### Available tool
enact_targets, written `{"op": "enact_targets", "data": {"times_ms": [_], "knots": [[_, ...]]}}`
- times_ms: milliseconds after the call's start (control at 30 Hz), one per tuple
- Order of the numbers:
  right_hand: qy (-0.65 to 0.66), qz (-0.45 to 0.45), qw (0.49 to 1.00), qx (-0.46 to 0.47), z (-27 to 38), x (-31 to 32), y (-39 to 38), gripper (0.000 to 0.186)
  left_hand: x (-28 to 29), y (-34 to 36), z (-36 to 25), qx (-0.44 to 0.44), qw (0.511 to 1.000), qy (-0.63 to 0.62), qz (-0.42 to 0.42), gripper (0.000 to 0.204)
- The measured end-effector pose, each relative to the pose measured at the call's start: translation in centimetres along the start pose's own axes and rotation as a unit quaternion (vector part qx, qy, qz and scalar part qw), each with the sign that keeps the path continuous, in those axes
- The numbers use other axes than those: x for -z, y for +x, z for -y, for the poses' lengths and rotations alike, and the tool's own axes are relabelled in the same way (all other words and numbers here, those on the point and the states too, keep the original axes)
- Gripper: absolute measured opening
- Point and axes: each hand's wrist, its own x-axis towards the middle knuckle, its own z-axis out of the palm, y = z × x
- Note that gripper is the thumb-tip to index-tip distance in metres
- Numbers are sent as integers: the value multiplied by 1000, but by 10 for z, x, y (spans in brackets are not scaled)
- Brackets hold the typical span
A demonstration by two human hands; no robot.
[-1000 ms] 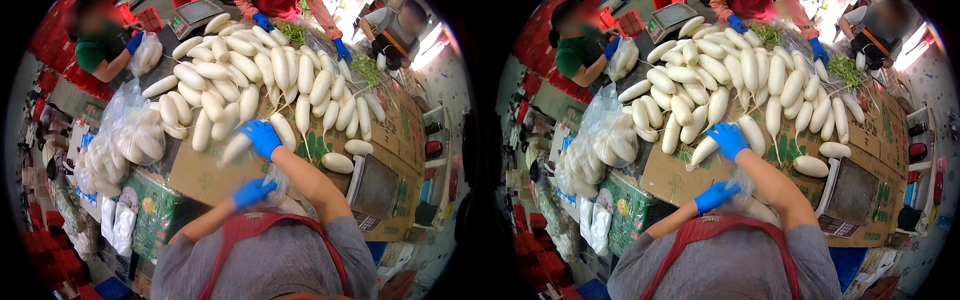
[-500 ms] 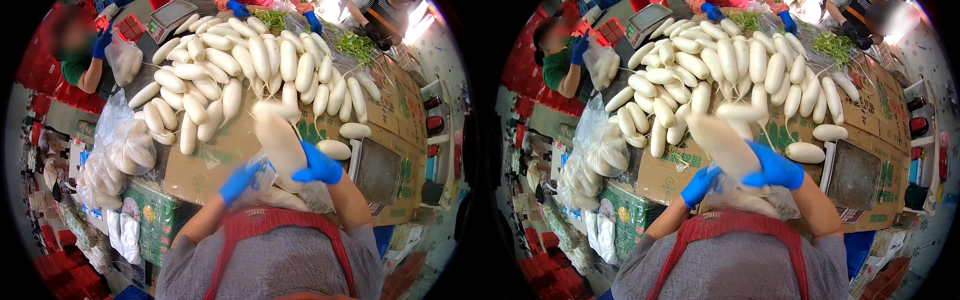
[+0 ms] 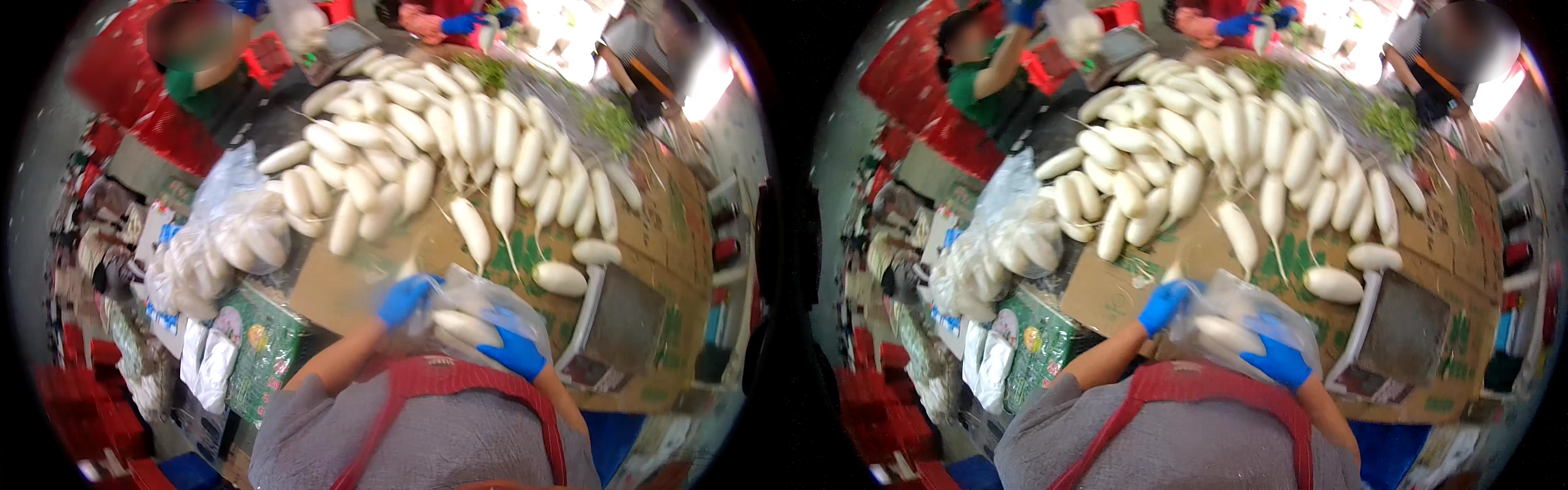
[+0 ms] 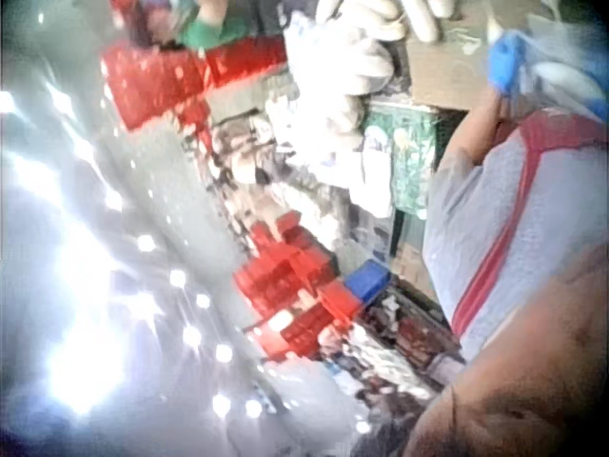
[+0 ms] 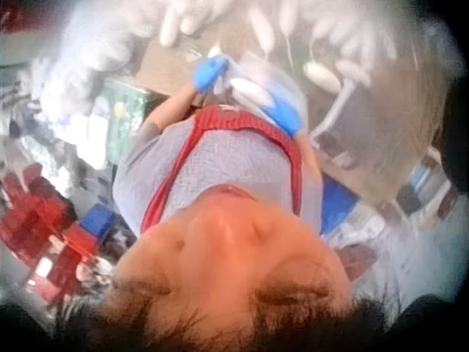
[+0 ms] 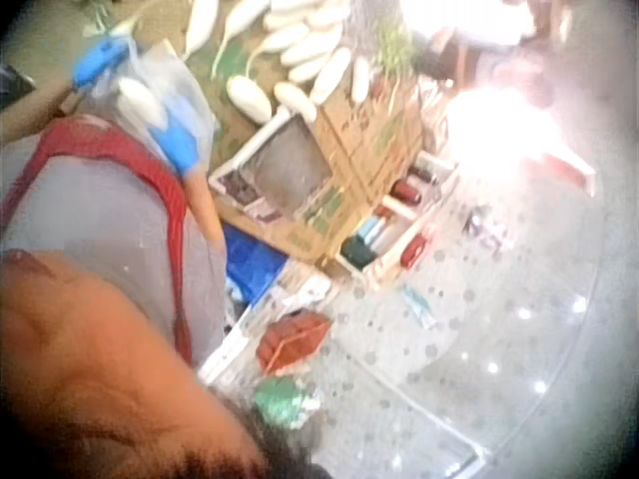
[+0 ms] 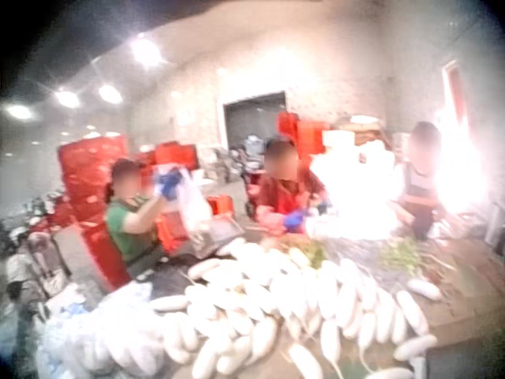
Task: The person sorts and packs white radishes into plastic bags at a busy market stall. They repeatedly pick up radishes from a large pile, place them into bags, and weigh the bags on a digital scale before moving them aside.
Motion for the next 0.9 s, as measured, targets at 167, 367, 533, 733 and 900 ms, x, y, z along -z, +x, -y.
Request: {"op": "enact_targets", "data": {"times_ms": [167,367,533,733,900], "knots": [[-44,57,997,41,22,23,16,54,-18,-12,-22,9,1000,-2,22,33],[59,121,991,-20,121,77,93,31,-7,-44,-33,-38,991,124,20,31],[-150,58,937,309,97,-12,195,33,-8,-51,-47,-26,967,249,48,36],[-330,356,845,226,99,-63,228,45,4,-74,-23,-140,970,198,33,46],[-276,240,850,380,51,-56,210,48,8,-100,-5,-117,955,264,-69,45]]}}
